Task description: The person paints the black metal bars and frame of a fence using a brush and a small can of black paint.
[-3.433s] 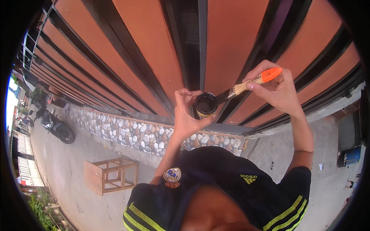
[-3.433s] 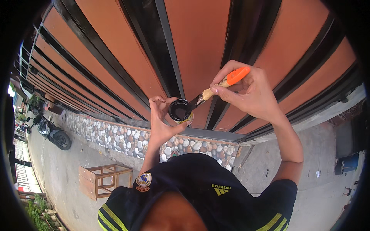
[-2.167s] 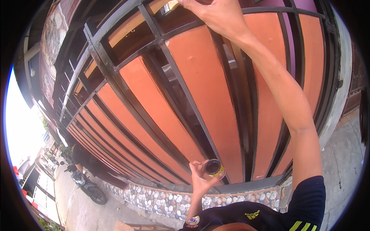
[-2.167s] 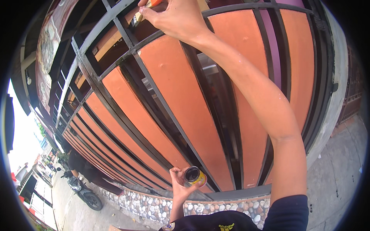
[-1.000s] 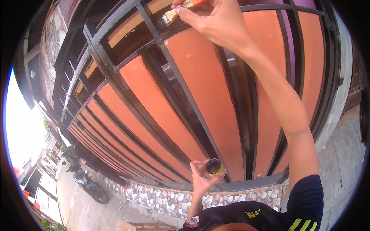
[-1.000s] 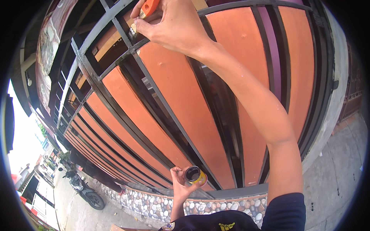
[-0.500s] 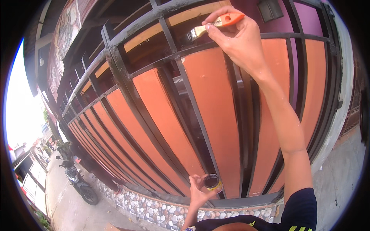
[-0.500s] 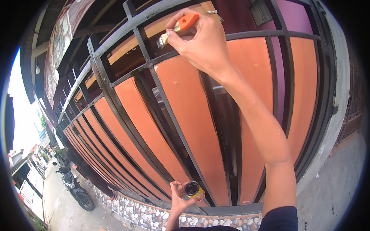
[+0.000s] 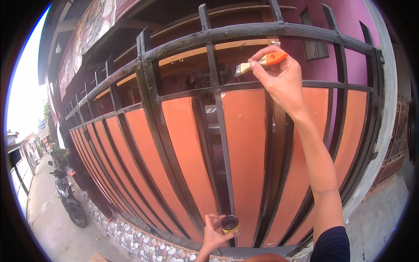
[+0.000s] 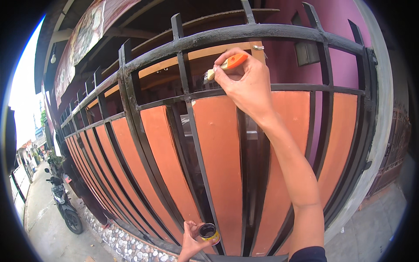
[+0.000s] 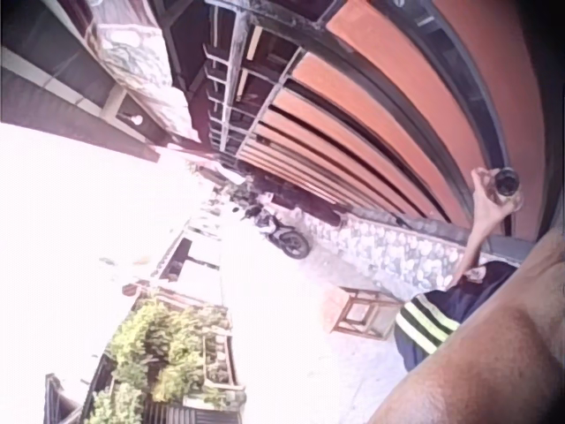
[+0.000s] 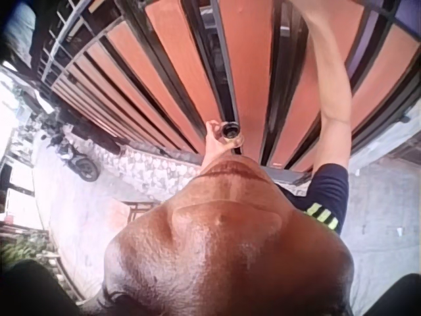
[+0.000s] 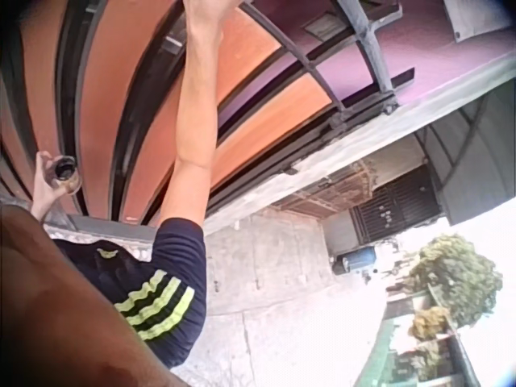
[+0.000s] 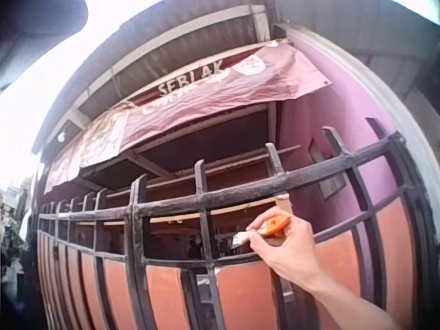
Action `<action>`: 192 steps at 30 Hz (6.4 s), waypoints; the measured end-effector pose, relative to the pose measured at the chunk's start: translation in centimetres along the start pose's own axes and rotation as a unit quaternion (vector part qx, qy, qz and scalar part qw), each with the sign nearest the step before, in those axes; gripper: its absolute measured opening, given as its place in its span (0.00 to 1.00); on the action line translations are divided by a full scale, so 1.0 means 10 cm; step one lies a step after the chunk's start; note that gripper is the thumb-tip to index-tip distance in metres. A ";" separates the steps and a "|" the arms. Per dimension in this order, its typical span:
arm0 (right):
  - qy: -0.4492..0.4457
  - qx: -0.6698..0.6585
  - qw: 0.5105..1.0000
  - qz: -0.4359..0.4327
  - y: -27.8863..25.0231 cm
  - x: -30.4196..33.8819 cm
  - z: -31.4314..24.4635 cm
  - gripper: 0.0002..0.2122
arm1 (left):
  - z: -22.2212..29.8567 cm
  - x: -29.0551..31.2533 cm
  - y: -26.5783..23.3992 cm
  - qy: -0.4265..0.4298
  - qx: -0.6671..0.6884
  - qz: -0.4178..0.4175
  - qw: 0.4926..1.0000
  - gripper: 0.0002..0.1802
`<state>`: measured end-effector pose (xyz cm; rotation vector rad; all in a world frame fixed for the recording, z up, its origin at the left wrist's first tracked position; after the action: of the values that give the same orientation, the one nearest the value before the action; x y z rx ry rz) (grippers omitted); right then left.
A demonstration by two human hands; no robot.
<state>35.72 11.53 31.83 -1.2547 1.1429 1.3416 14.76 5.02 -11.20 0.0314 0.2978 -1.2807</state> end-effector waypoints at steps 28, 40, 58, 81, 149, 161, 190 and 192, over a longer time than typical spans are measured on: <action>0.075 0.034 0.996 -0.043 -0.16 -0.36 0.11 0.07 | 1.16 -0.68 -0.48 0.068 0.084 -0.147 0.983 0.45; 0.155 0.014 0.984 -0.081 -0.12 -0.43 0.31 0.08 | 0.77 -0.51 -0.69 0.063 0.118 -0.144 0.980 0.47; 0.119 0.197 0.971 -0.064 -0.61 -0.53 0.05 0.14 | 0.98 -0.78 -0.61 0.075 0.131 -0.244 0.958 0.45; 0.048 0.241 0.954 -0.171 0.07 -0.47 -0.23 0.07 | 1.32 -0.87 -0.51 0.035 0.276 -0.343 0.897 0.46; -0.085 0.626 0.741 -0.228 -0.85 -0.92 -0.37 0.09 | 1.47 -0.94 -0.23 -0.006 0.363 -0.375 0.853 0.47; -0.098 0.648 0.599 -0.461 -0.51 -0.44 -0.23 0.10 | 1.43 -1.00 -0.38 0.016 0.294 -0.319 0.901 0.49; 0.025 0.612 0.667 -0.425 -0.78 -0.50 -0.04 0.11 | 1.50 -1.00 -0.31 -0.001 0.304 -0.314 0.899 0.48; 0.044 0.603 0.680 -0.415 -0.74 -0.51 -0.06 0.10 | 1.49 -1.00 -0.32 -0.007 0.303 -0.310 0.901 0.48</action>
<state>43.32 11.64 36.69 -0.5984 0.9636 -0.2682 12.21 10.63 5.94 0.4923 -0.1358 -1.9705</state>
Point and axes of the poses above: each hand's wrist, its own x-axis away from the middle knuckle, its own y-axis out of the palm, z = x × y, the point moved 9 cm from there along -x, towards the middle knuckle, and after that the axes turned 11 degrees about -y, right-handed, at the moved point
